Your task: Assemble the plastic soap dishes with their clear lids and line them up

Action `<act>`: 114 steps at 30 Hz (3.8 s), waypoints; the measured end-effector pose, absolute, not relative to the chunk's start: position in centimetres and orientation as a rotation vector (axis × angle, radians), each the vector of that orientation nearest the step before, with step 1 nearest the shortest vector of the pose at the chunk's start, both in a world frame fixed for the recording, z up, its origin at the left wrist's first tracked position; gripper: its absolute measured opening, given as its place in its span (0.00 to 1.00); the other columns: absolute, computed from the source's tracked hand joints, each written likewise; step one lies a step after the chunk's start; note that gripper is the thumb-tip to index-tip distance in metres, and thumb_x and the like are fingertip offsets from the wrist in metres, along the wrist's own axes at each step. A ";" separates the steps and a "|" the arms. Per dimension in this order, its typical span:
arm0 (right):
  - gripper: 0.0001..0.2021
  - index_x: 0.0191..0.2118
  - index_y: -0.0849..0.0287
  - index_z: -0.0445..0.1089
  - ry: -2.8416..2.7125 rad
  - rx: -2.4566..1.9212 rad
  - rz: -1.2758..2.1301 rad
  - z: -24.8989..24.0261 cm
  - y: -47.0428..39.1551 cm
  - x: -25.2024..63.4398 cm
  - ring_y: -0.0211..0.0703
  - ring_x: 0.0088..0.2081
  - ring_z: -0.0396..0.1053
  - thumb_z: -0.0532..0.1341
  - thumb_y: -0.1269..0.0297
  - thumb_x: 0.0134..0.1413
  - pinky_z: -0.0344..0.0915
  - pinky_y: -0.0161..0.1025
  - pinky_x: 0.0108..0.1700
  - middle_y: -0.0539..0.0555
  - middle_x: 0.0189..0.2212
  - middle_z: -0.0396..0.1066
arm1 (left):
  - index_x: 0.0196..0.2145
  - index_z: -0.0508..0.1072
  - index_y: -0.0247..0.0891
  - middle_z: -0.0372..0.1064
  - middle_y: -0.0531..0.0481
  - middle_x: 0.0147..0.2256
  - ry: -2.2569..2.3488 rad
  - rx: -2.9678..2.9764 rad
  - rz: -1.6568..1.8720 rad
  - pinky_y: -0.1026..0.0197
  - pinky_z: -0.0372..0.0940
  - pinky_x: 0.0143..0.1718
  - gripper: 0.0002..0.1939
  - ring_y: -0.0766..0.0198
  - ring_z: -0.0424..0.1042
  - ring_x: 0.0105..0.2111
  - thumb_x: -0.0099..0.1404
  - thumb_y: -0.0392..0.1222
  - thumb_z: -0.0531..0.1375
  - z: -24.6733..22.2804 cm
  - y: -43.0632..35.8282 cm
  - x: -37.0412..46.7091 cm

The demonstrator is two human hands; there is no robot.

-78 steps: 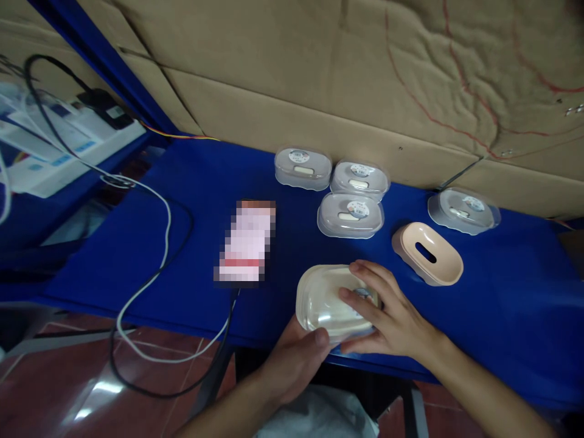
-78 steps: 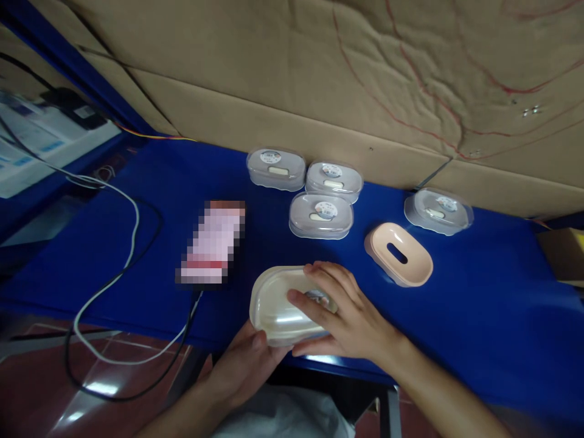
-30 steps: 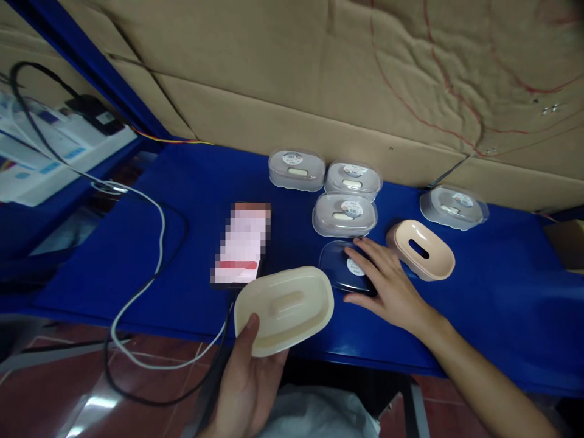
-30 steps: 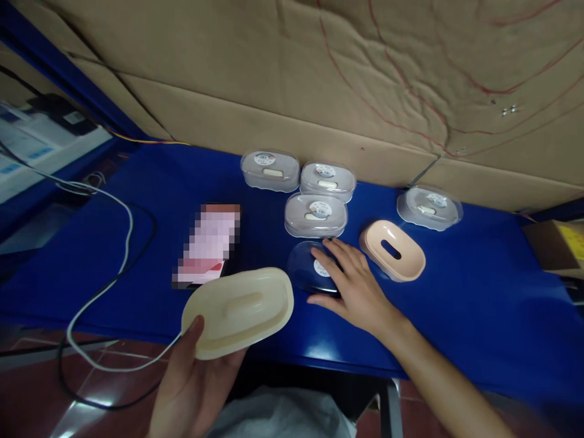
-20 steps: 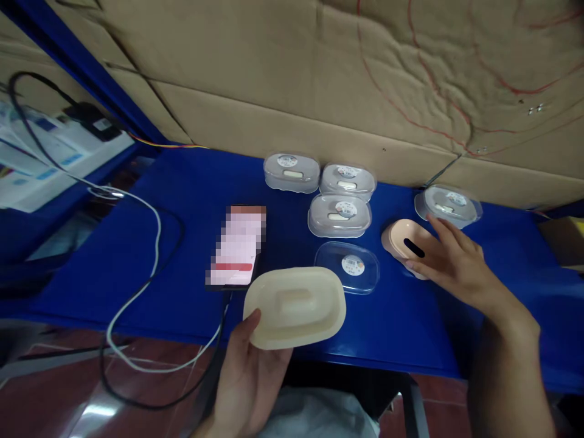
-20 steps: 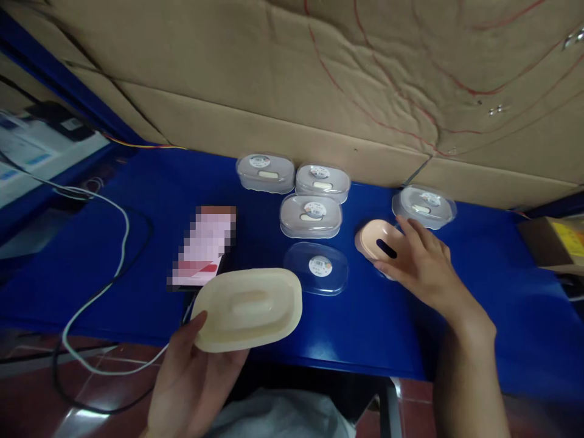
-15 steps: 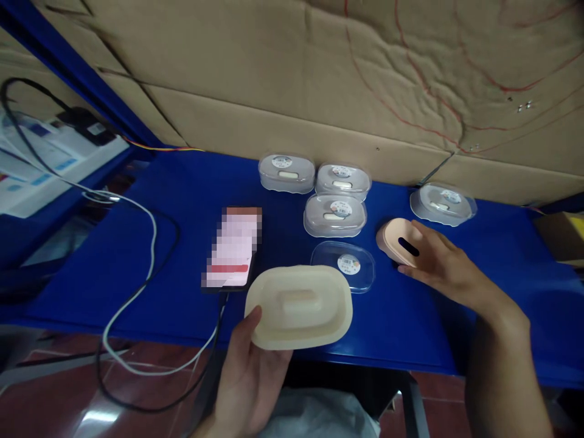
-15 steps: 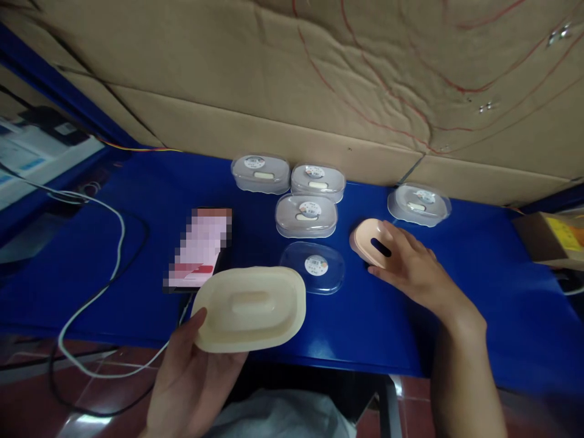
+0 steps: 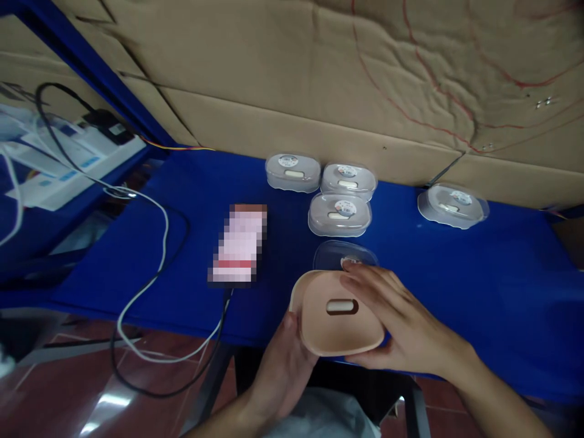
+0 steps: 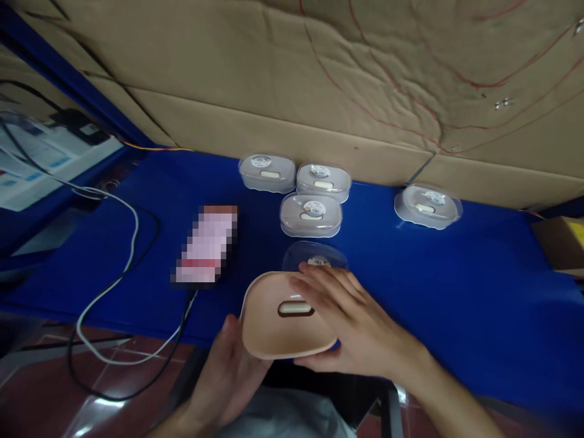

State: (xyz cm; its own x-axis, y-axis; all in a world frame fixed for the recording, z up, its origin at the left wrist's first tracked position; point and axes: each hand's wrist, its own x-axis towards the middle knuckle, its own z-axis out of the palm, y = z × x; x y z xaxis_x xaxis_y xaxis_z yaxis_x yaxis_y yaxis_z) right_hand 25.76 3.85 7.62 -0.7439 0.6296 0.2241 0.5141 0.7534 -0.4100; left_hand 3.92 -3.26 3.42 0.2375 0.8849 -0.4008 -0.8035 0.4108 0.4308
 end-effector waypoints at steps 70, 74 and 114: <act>0.50 0.75 0.51 0.53 -2.354 -0.936 0.856 2.0 2.1 23.1 0.65 0.71 0.58 0.76 0.53 0.52 0.68 0.58 0.67 0.67 0.71 0.55 | 0.65 0.74 0.46 0.79 0.41 0.58 0.801 0.144 1.050 0.43 0.56 0.72 0.31 0.40 0.66 0.68 0.68 0.57 0.68 0.0 -4.3 -0.5; 0.48 0.75 0.53 0.53 -2.372 -0.864 0.778 2.3 3.5 23.1 0.66 0.72 0.57 0.75 0.52 0.54 0.66 0.60 0.68 0.69 0.71 0.56 | 0.71 0.66 0.48 0.80 0.42 0.57 0.747 0.176 1.129 0.47 0.59 0.71 0.36 0.46 0.72 0.64 0.69 0.53 0.68 -0.2 -3.1 -0.3; 0.50 0.78 0.48 0.40 -2.337 -0.782 0.615 2.4 4.2 23.1 0.67 0.76 0.48 0.70 0.45 0.61 0.60 0.67 0.71 0.68 0.73 0.48 | 0.59 0.76 0.39 0.82 0.45 0.50 0.867 0.442 1.213 0.56 0.76 0.51 0.30 0.50 0.80 0.52 0.61 0.51 0.73 2.5 1.0 0.3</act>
State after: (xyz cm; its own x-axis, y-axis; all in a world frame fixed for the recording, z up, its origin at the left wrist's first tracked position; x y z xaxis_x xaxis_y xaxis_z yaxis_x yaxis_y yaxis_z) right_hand 23.05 4.22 2.36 -0.6513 0.6537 0.3852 0.3797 0.7203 -0.5805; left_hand 0.31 0.95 2.51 0.0952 0.9359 -0.3393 -0.6239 0.3217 0.7123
